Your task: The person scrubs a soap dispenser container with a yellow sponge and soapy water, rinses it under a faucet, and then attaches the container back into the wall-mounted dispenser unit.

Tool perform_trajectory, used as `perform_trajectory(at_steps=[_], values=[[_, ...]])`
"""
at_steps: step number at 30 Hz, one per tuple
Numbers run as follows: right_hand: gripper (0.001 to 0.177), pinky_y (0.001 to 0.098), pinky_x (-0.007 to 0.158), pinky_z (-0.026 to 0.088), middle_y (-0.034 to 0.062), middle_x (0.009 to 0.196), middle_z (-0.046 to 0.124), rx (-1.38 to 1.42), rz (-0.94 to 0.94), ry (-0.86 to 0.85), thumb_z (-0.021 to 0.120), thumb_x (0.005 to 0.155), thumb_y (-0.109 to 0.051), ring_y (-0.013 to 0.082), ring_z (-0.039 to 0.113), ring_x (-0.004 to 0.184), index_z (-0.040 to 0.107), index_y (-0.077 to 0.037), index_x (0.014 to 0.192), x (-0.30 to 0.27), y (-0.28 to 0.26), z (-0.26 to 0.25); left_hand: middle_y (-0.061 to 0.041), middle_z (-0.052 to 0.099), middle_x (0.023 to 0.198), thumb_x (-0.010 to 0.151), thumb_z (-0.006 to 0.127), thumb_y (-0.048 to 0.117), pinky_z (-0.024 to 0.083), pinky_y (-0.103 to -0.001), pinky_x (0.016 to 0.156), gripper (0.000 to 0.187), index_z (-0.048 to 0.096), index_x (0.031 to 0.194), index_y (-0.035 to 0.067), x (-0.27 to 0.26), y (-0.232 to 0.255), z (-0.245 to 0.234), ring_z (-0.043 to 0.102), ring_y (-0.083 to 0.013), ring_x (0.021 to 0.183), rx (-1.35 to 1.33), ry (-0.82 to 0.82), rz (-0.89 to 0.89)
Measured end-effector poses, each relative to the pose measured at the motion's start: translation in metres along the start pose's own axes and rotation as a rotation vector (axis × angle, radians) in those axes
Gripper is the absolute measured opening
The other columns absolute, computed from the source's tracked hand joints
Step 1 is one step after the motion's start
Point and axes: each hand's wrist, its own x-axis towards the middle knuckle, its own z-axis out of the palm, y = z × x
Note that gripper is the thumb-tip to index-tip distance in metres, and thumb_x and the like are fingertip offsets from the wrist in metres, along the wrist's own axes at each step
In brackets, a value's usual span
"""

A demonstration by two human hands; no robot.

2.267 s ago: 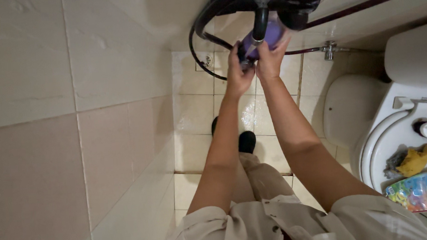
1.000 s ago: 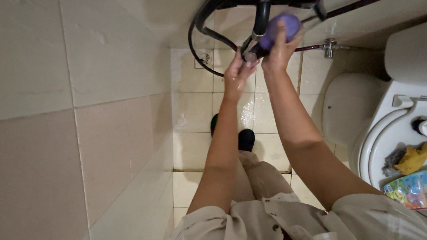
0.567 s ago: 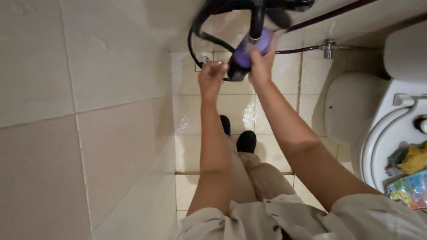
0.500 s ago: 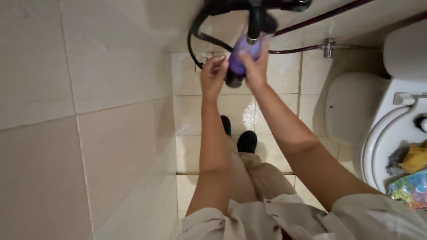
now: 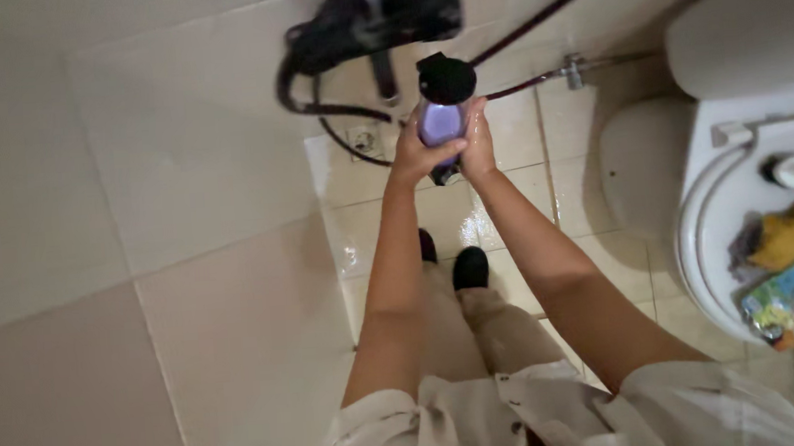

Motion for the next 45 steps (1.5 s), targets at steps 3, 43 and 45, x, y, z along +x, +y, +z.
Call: perform_trajectory(at_steps=[3, 43, 45], values=[[0.056, 0.0325, 0.103, 0.029, 0.0112, 0.128, 0.038, -0.122, -0.186, 0.041, 0.023, 0.091, -0.048, 0.0226, 0.039, 0.119, 0.025, -0.007, 0.128, -0.006, -0.021, -0.018, -0.007, 0.057, 0.103, 0.059, 0.080, 0.018, 0.044, -0.029, 0.086, 0.069, 0.046, 0.116, 0.000, 0.006, 0.002, 0.033, 0.055, -0.0159, 0.094, 0.019, 0.004, 0.033], [0.046, 0.0432, 0.083, 0.036, 0.0226, 0.108, 0.040, -1.530, 0.025, 1.178, 0.068, 0.068, -0.012, 0.0389, 0.043, 0.097, 0.049, -0.007, 0.110, -0.240, -0.146, -0.440, -0.014, 0.049, 0.110, 0.068, 0.069, 0.008, 0.042, -0.037, 0.087, 0.067, 0.033, 0.122, -0.005, -0.007, -0.053, 0.413, 0.050, -0.0243, 0.098, -0.416, -0.156, -0.398], [0.037, 0.0414, 0.084, 0.037, 0.0182, 0.103, 0.044, -1.309, -0.037, 1.298, 0.066, 0.074, -0.012, 0.0346, 0.044, 0.096, 0.048, -0.005, 0.106, -0.238, -0.143, -0.450, -0.015, 0.049, 0.109, 0.068, 0.069, 0.009, 0.042, -0.037, 0.087, 0.066, 0.032, 0.121, -0.005, -0.007, -0.047, 0.419, 0.050, -0.0249, 0.098, -0.461, -0.132, -0.430]])
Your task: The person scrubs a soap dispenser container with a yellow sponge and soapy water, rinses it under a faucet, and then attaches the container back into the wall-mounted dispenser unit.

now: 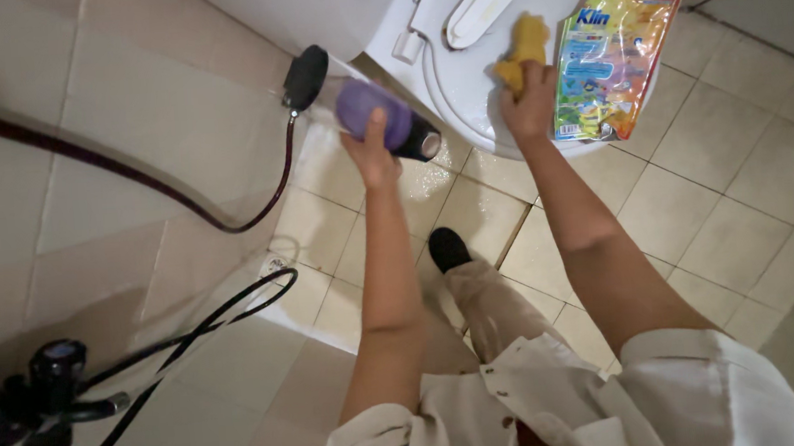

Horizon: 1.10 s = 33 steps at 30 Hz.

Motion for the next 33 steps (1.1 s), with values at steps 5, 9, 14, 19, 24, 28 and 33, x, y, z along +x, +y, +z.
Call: perform_trajectory(at_steps=[5, 9, 14, 19, 24, 28, 33], values=[[0.027, 0.0340, 0.085, 0.039, 0.0106, 0.096, 0.046, 0.645, 0.294, 0.121, 0.056, 0.079, -0.010, 0.0217, 0.045, 0.092, 0.043, -0.004, 0.102, -0.016, -0.039, -0.017, -0.015, 0.049, 0.108, 0.069, 0.066, 0.008, 0.044, -0.037, 0.085, 0.060, 0.032, 0.117, -0.004, -0.007, 0.017, 0.030, 0.051, -0.0241, 0.096, 0.007, 0.163, -0.058], [0.033, 0.0326, 0.095, 0.032, 0.0103, 0.109, 0.038, 0.767, 0.206, 0.128, 0.052, 0.087, -0.007, 0.0195, 0.039, 0.105, 0.034, -0.005, 0.114, -0.062, -0.125, -0.061, -0.016, 0.056, 0.103, 0.073, 0.066, 0.008, 0.045, -0.034, 0.083, 0.049, 0.042, 0.112, -0.009, -0.029, 0.047, 0.061, 0.056, -0.0242, 0.092, -0.116, -0.115, 0.143], [0.040, 0.0343, 0.098, 0.031, 0.0140, 0.122, 0.030, 0.740, -0.146, 0.207, 0.051, 0.079, 0.002, 0.0228, 0.035, 0.113, 0.032, -0.006, 0.113, -0.059, -0.205, -0.095, -0.009, 0.055, 0.097, 0.070, 0.069, 0.007, 0.045, -0.028, 0.079, 0.047, 0.045, 0.109, -0.003, -0.055, 0.071, 0.078, 0.054, -0.0168, 0.086, 0.049, -0.012, 0.296], [0.033, 0.0342, 0.092, 0.033, 0.0147, 0.114, 0.040, 0.725, -0.056, 0.105, 0.046, 0.087, -0.006, 0.0224, 0.040, 0.105, 0.032, -0.004, 0.117, -0.047, -0.233, -0.110, -0.010, 0.054, 0.098, 0.068, 0.073, 0.007, 0.045, -0.029, 0.080, 0.048, 0.047, 0.107, -0.003, -0.070, 0.095, 0.078, 0.053, -0.0169, 0.088, 0.272, -0.029, 0.415], [0.032, 0.0295, 0.076, 0.041, 0.0107, 0.101, 0.046, 1.158, 0.449, -0.160, 0.045, 0.091, -0.019, 0.0157, 0.044, 0.088, 0.034, -0.005, 0.118, -0.026, -0.253, -0.129, -0.008, 0.051, 0.102, 0.063, 0.075, 0.010, 0.044, -0.028, 0.081, 0.059, 0.042, 0.110, -0.002, -0.075, 0.128, 0.090, 0.052, -0.0165, 0.091, 0.266, 0.029, 0.453], [0.034, 0.0341, 0.066, 0.041, 0.0107, 0.095, 0.047, 1.279, 0.609, -0.226, 0.042, 0.086, -0.018, 0.0204, 0.045, 0.079, 0.031, -0.007, 0.117, -0.024, -0.288, -0.158, -0.009, 0.053, 0.102, 0.065, 0.075, 0.013, 0.044, -0.029, 0.083, 0.057, 0.044, 0.111, -0.004, -0.080, 0.154, 0.095, 0.054, -0.0177, 0.092, 0.262, 0.079, 0.490], [0.035, 0.0369, 0.089, 0.037, 0.0158, 0.103, 0.048, 0.496, -0.314, 0.118, 0.055, 0.078, -0.002, 0.0285, 0.042, 0.102, 0.046, -0.006, 0.112, -0.056, -0.313, -0.185, -0.011, 0.054, 0.098, 0.064, 0.077, 0.015, 0.046, -0.029, 0.078, 0.057, 0.045, 0.107, -0.005, -0.097, 0.194, 0.114, 0.054, -0.0169, 0.087, 0.314, 0.104, 0.557]])
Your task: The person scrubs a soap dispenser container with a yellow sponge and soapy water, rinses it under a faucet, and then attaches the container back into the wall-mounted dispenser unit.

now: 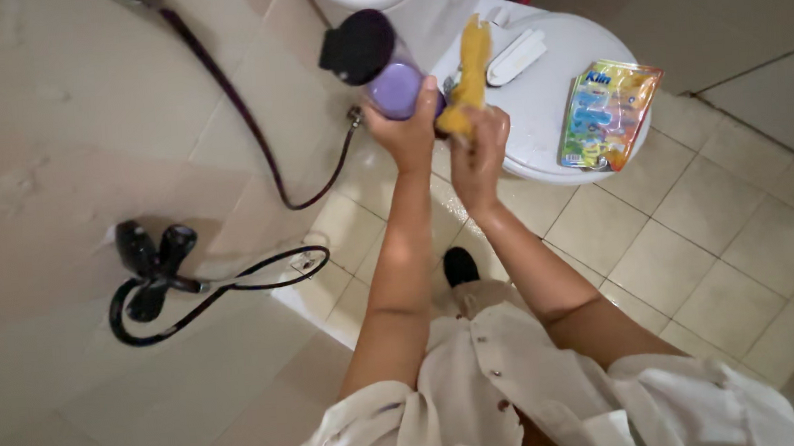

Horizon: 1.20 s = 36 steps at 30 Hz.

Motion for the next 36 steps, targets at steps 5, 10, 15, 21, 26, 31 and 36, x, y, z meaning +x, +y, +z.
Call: perform_trajectory(at_steps=[5, 10, 15, 21, 26, 31, 36], values=[[0.029, 0.0403, 0.088, 0.035, 0.0239, 0.102, 0.040, -0.089, -0.043, -0.007, 0.057, 0.074, 0.003, 0.0338, 0.038, 0.101, 0.055, 0.001, 0.103, -0.014, -0.009, 0.000, -0.011, 0.055, 0.095, 0.062, 0.077, 0.018, 0.047, -0.028, 0.074, 0.060, 0.045, 0.108, -0.004, -0.007, 0.039, 0.001, 0.054, -0.0155, 0.082, 0.094, 0.065, 0.040], [0.027, 0.0383, 0.088, 0.039, 0.0201, 0.105, 0.043, -0.047, 0.112, -0.080, 0.057, 0.076, 0.002, 0.0332, 0.044, 0.101, 0.055, 0.000, 0.102, 0.011, 0.004, 0.002, -0.011, 0.057, 0.095, 0.061, 0.078, 0.020, 0.049, -0.029, 0.074, 0.064, 0.045, 0.110, -0.003, -0.019, 0.050, -0.008, 0.057, -0.0160, 0.082, 0.147, 0.074, 0.128], [0.031, 0.0400, 0.084, 0.037, 0.0237, 0.102, 0.040, -0.130, -0.128, -0.032, 0.058, 0.067, 0.005, 0.0383, 0.041, 0.097, 0.055, 0.002, 0.098, -0.017, -0.044, -0.007, -0.013, 0.056, 0.101, 0.059, 0.078, 0.024, 0.048, -0.030, 0.077, 0.072, 0.043, 0.116, -0.003, -0.008, 0.059, -0.006, 0.057, -0.0175, 0.086, 0.169, 0.164, 0.096], [0.024, 0.0400, 0.088, 0.040, 0.0174, 0.100, 0.045, -0.043, 0.125, -0.086, 0.060, 0.076, 0.000, 0.0327, 0.046, 0.098, 0.055, -0.001, 0.099, 0.018, -0.017, -0.004, -0.013, 0.057, 0.101, 0.057, 0.079, 0.030, 0.048, -0.031, 0.080, 0.076, 0.042, 0.116, -0.003, -0.019, 0.073, -0.014, 0.059, -0.0194, 0.088, 0.239, 0.096, 0.130], [0.027, 0.0410, 0.084, 0.038, 0.0231, 0.101, 0.042, -0.080, -0.061, -0.067, 0.056, 0.071, -0.001, 0.0366, 0.044, 0.097, 0.054, 0.001, 0.099, -0.010, -0.041, -0.015, -0.014, 0.056, 0.101, 0.056, 0.079, 0.028, 0.047, -0.033, 0.081, 0.074, 0.044, 0.114, -0.003, -0.020, 0.077, -0.017, 0.058, -0.0214, 0.088, 0.262, 0.163, 0.163], [0.020, 0.0403, 0.080, 0.038, 0.0218, 0.096, 0.043, -0.068, -0.105, 0.031, 0.055, 0.074, 0.000, 0.0348, 0.044, 0.090, 0.053, 0.003, 0.094, -0.012, -0.058, -0.013, -0.013, 0.056, 0.100, 0.058, 0.079, 0.027, 0.047, -0.033, 0.081, 0.071, 0.044, 0.113, -0.002, -0.021, 0.080, -0.024, 0.057, -0.0208, 0.089, 0.296, 0.154, 0.201], [0.014, 0.0393, 0.066, 0.037, 0.0158, 0.086, 0.048, 0.418, 0.737, -0.215, 0.051, 0.083, -0.012, 0.0307, 0.044, 0.075, 0.054, 0.001, 0.090, 0.026, -0.039, -0.009, -0.010, 0.056, 0.099, 0.060, 0.078, 0.025, 0.048, -0.031, 0.079, 0.065, 0.045, 0.111, 0.000, -0.025, 0.085, -0.026, 0.057, -0.0187, 0.086, 0.155, 0.126, 0.247]])
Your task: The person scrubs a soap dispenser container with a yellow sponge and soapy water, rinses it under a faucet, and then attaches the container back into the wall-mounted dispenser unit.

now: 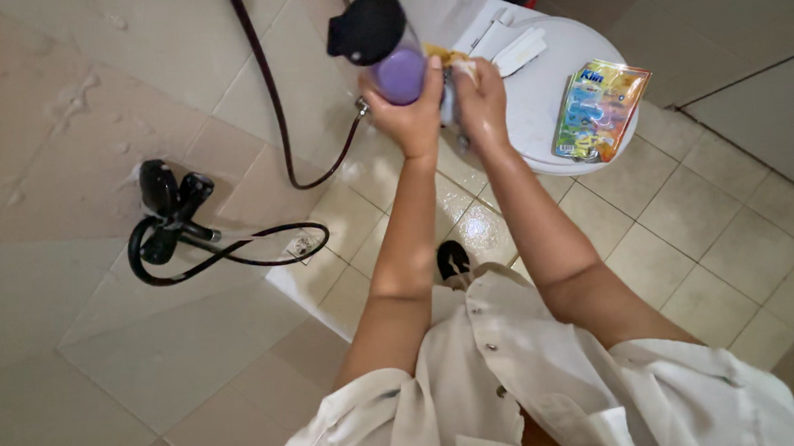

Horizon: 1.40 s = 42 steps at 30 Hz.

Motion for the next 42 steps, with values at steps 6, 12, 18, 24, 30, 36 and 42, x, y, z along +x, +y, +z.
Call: perform_trajectory(at_steps=[6, 12, 18, 24, 30, 36, 42], values=[[0.023, 0.0379, 0.082, 0.037, 0.0226, 0.096, 0.039, -0.480, -0.870, 0.280, 0.048, 0.079, -0.007, 0.0335, 0.041, 0.094, 0.052, 0.001, 0.101, -0.066, 0.024, 0.012, -0.011, 0.057, 0.095, 0.060, 0.078, 0.022, 0.049, -0.030, 0.077, 0.061, 0.047, 0.108, -0.001, 0.001, -0.001, -0.004, 0.058, -0.0186, 0.082, 0.029, 0.028, -0.111], [0.019, 0.0346, 0.086, 0.039, 0.0137, 0.099, 0.050, -0.477, -0.545, 0.148, 0.055, 0.087, -0.015, 0.0292, 0.049, 0.095, 0.054, -0.002, 0.100, -0.005, 0.032, 0.001, -0.012, 0.055, 0.101, 0.060, 0.078, 0.022, 0.047, -0.030, 0.081, 0.066, 0.044, 0.112, -0.002, -0.004, -0.003, -0.008, 0.056, -0.0187, 0.089, 0.030, 0.012, -0.025], [0.024, 0.0291, 0.083, 0.041, 0.0132, 0.110, 0.039, -0.084, -0.363, 0.127, 0.042, 0.092, -0.014, 0.0204, 0.046, 0.093, 0.042, -0.002, 0.113, -0.031, 0.050, 0.005, -0.014, 0.052, 0.108, 0.064, 0.076, 0.021, 0.045, -0.032, 0.085, 0.069, 0.041, 0.117, -0.005, 0.001, -0.010, -0.008, 0.054, -0.0212, 0.095, -0.046, 0.075, -0.118], [0.036, 0.0292, 0.092, 0.033, 0.0104, 0.113, 0.033, 0.089, -0.640, 0.307, 0.041, 0.096, -0.023, 0.0208, 0.038, 0.102, 0.028, 0.002, 0.119, -0.043, 0.061, 0.029, -0.014, 0.056, 0.101, 0.063, 0.076, 0.022, 0.047, -0.032, 0.081, 0.064, 0.044, 0.112, -0.005, -0.001, 0.003, -0.005, 0.058, -0.0213, 0.088, -0.047, 0.054, -0.191], [0.044, 0.0366, 0.088, 0.042, 0.0140, 0.107, 0.055, 1.126, 0.231, -0.200, 0.034, 0.089, -0.034, 0.0261, 0.053, 0.097, 0.046, 0.001, 0.112, 0.003, 0.041, 0.006, -0.014, 0.055, 0.103, 0.064, 0.076, 0.021, 0.046, -0.033, 0.084, 0.061, 0.045, 0.111, -0.003, -0.004, 0.008, -0.008, 0.056, -0.0207, 0.091, -0.083, 0.030, -0.110], [0.042, 0.0385, 0.090, 0.043, 0.0126, 0.107, 0.056, 1.125, 0.312, -0.203, 0.033, 0.090, -0.035, 0.0251, 0.053, 0.100, 0.047, -0.004, 0.113, -0.021, 0.041, 0.017, -0.014, 0.052, 0.107, 0.064, 0.076, 0.020, 0.044, -0.033, 0.087, 0.064, 0.044, 0.114, -0.004, 0.001, -0.001, -0.008, 0.053, -0.0212, 0.097, -0.078, 0.046, -0.032], [0.037, 0.0397, 0.092, 0.042, 0.0110, 0.115, 0.049, 1.056, 0.118, -0.068, 0.032, 0.088, -0.033, 0.0245, 0.052, 0.104, 0.038, -0.012, 0.118, -0.030, 0.054, 0.023, -0.014, 0.052, 0.106, 0.064, 0.076, 0.021, 0.045, -0.032, 0.086, 0.067, 0.041, 0.115, -0.003, 0.001, -0.004, -0.013, 0.054, -0.0194, 0.095, -0.159, -0.018, -0.109]])
